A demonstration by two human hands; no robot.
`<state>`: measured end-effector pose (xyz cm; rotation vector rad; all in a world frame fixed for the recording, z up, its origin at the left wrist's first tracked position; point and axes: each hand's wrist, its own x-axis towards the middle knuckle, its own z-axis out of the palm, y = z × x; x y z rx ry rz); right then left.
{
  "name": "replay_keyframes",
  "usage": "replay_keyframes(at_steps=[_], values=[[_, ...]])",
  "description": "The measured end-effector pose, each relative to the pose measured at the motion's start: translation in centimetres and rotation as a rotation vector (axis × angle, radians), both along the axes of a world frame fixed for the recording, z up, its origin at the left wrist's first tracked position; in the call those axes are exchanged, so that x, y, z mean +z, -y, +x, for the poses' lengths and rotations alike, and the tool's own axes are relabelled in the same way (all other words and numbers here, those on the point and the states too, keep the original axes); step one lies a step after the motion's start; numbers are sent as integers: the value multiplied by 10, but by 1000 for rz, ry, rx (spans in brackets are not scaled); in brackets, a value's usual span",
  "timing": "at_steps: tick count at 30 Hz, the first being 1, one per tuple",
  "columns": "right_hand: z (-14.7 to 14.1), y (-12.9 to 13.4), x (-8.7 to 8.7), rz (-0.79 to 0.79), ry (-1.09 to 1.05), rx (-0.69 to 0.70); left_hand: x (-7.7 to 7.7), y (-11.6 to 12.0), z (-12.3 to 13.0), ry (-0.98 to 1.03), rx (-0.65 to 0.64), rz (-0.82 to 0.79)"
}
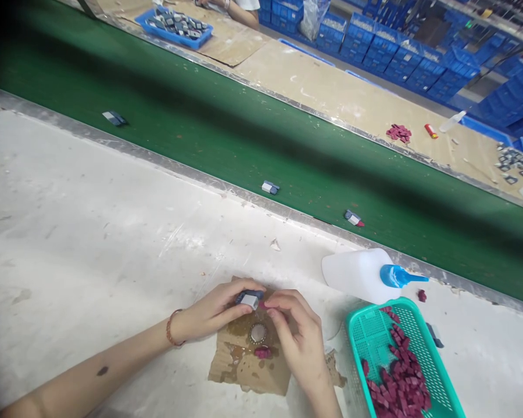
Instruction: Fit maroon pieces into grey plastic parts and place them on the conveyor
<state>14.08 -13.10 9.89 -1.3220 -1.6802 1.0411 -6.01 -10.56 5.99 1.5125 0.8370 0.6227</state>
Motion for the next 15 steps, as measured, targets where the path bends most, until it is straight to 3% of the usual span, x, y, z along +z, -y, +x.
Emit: replay_keyframes(at_steps=[15], values=[[-7,7,-10,57,53,91,-5,2,-1,-37,-5,175]])
